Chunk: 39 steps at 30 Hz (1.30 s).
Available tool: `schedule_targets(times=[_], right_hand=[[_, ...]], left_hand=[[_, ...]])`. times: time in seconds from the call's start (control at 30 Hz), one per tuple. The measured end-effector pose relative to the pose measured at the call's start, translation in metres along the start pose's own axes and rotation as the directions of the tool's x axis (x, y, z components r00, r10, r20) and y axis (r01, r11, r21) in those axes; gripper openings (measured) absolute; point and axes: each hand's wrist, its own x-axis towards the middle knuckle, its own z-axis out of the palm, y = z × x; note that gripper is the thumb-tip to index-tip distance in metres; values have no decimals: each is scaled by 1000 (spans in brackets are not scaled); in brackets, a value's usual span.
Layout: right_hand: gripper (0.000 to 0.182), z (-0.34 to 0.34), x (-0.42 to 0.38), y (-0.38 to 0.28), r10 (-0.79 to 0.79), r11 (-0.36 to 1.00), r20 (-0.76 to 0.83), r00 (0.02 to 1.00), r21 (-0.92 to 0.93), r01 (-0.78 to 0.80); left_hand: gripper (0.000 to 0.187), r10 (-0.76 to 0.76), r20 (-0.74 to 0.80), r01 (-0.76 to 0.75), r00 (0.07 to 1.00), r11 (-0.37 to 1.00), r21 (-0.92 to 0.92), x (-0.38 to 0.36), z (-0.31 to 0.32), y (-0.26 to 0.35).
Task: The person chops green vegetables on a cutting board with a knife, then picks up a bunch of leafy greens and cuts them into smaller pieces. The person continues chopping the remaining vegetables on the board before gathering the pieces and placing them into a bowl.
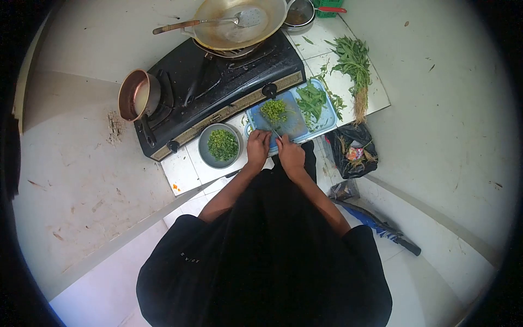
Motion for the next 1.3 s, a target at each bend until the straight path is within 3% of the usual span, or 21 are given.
schedule_targets(times=[0.33, 0.4, 0.63, 1.0, 1.3], right_hand=[[33, -6, -22, 25, -27, 987, 12, 1000, 156, 25], [34, -10, -30, 25, 35, 986, 150, 988, 155, -59], [35, -16, -37, 24, 34, 977, 167, 985, 201, -67], [32, -7, -21, 10, -21, 1000, 40, 999, 18, 20], [33, -4, 5, 3, 1, 992, -7, 1000, 128, 0]], left_hand=[[12, -71, 24, 72, 997, 997, -11, 2, -5, 3], [12, -88, 30, 88, 996, 996, -11, 3, -6, 3], [10, -71, 5, 71, 997, 997, 12, 2, -3, 3], [9, -55, 9, 55, 998, 998, -5, 3, -4, 2], [13, -23, 13, 23, 1000, 1000, 18, 0, -7, 3]])
